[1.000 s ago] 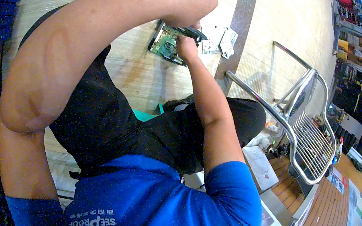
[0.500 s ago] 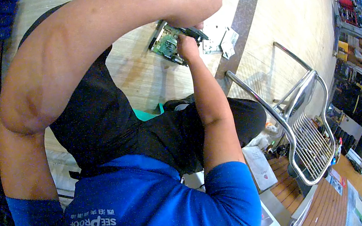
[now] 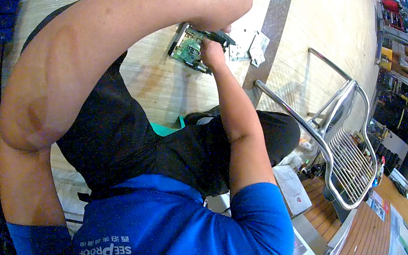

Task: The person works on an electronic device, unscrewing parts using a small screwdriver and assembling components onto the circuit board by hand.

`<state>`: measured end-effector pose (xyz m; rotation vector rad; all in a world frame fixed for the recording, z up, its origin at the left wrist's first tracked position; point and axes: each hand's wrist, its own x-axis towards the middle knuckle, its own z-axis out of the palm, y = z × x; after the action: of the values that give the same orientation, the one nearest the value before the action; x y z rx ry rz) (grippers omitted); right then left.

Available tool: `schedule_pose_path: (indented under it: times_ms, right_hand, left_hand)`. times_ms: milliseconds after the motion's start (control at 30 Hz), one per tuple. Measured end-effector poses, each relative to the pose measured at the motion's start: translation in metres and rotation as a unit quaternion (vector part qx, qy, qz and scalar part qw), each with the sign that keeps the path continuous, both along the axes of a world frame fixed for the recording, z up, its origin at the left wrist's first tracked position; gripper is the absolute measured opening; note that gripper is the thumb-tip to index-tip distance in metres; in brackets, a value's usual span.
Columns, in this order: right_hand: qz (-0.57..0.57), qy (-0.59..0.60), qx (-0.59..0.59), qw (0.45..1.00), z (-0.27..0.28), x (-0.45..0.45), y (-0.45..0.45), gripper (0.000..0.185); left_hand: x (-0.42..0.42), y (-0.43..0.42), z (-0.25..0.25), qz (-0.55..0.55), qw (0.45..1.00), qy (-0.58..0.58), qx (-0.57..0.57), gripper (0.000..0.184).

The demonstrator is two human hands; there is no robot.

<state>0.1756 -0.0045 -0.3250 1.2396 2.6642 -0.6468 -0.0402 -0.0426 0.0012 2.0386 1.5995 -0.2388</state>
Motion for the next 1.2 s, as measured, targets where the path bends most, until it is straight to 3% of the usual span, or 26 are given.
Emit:
schedule_pose_path:
  times_ms: [367,867,1033,1200]
  right_hand:
    - [0.003,0.009,-0.001,1.0,-0.005,0.003,0.002,0.022]
    - [-0.008,0.009,-0.011,1.0,0.005,-0.001,-0.003,0.02]
    - [0.008,-0.001,-0.006,1.0,0.005,-0.002,-0.002,0.019]
    - [0.002,-0.03,0.005,1.0,0.001,-0.003,-0.002,0.026]
  left_hand:
    - [-0.005,-0.007,0.011,0.014,1.0,0.0,-0.024,0.023]
    - [-0.005,0.005,0.001,-0.061,0.997,0.008,-0.051,0.023]
    - [-0.004,-0.012,0.006,-0.004,0.999,-0.02,0.029,0.023]
    - [-0.005,-0.01,0.008,0.002,1.0,-0.007,0.0,0.023]
